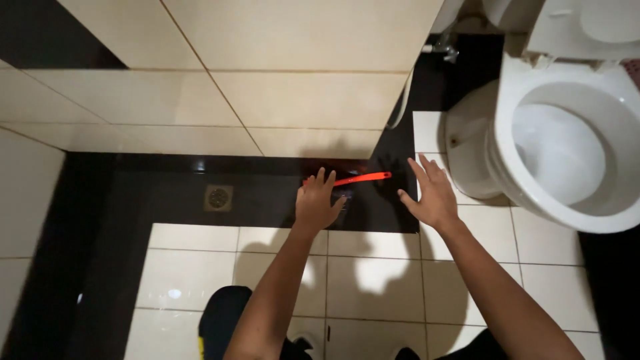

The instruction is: The person scrubs the inside of a toilet bowl using a red toilet brush. They move the brush around the rim and inside the bowl repeatedly.

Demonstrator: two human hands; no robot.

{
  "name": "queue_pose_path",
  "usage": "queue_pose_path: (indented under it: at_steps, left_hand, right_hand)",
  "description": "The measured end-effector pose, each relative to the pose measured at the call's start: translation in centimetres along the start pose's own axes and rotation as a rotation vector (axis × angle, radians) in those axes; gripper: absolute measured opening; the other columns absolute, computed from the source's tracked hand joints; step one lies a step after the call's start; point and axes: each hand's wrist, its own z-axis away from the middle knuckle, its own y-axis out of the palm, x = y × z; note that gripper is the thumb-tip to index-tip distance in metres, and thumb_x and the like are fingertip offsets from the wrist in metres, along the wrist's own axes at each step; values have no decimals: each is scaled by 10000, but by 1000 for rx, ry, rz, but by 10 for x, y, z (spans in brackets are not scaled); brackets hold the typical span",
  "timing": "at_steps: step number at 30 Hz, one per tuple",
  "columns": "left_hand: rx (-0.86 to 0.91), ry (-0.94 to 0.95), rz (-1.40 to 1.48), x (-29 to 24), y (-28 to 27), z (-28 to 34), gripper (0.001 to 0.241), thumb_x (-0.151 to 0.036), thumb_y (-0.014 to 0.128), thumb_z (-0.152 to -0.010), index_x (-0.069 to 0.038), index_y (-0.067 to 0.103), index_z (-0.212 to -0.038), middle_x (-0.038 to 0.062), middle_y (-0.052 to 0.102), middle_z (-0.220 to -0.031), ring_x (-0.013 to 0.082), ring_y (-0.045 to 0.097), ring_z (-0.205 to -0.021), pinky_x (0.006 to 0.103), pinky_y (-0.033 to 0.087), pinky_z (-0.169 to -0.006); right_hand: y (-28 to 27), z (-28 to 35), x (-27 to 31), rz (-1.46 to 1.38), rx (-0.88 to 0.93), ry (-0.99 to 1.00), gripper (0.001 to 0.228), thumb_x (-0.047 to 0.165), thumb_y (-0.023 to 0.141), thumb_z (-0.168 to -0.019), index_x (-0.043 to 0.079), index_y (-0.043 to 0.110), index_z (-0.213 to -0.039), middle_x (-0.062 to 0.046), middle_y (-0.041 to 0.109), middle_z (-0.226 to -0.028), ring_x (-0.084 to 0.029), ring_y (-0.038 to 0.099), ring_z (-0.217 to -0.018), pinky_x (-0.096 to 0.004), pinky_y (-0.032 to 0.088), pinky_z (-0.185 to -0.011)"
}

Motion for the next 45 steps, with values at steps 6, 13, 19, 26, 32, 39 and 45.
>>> queue_pose_path:
  at_steps: [6,13,19,26,32,39,45]
  left_hand:
    - [-16,4,29,27,78,12,766,-451,782,-821,-101,531,-1455,218,477,-1516,423,540,-1274,560,464,-956]
    - [70,-9,76,36,117,16,738,-414,784,-830,-71,544,-1438,251,463,-1518,421,544,-1265,557,460,-1001]
    - [256,-76,152,28,139,9,741,-362,773,-829,-55,526,-1457,232,460,-1549,410,534,-1279,521,464,-1036]
    - [207,0,68,20,207,-1,852,-368,804,-764,-65,449,-1477,213,433,-1527,444,408,-1389,538,383,-1081]
    - [161,24,76,13,225,-5,872,-369,801,-773,-64,421,-1496,204,392,-1580,435,371,-1449,519,362,-1129]
    - [247,-45,98,6,234,-9,881,-349,801,-766,-58,411,-1501,200,371,-1567,406,370,-1435,510,350,-1137]
    - [161,-22,69,-2,231,-1,775,-269,768,-776,-61,483,-1466,195,437,-1544,410,403,-1436,471,354,-1151]
  right_hand:
    - [67,3,-13,56,57,21,839,406,748,-833,160,398,-1554,-163,310,-1639,-409,319,-1484,-502,226,-1225]
    - [127,4,-9,5,112,72,813,378,735,-836,155,401,-1543,-144,337,-1638,-409,344,-1481,-464,284,-1215]
    - [180,-2,-17,17,127,66,764,364,724,-876,125,419,-1534,-150,387,-1615,-391,371,-1470,-484,286,-1225]
    - [234,-15,-39,68,147,67,748,340,688,-905,111,392,-1553,-158,374,-1609,-392,353,-1481,-502,276,-1209]
    - [267,-26,-58,137,172,71,753,355,669,-921,122,362,-1567,-112,312,-1656,-371,308,-1507,-519,257,-1216]
    - [271,-35,-54,190,268,79,782,353,651,-925,161,294,-1593,-61,249,-1671,-325,231,-1524,-531,199,-1218]
    - [266,-22,-48,151,158,43,751,308,688,-883,167,382,-1554,-76,440,-1547,-312,394,-1448,-503,292,-1212]
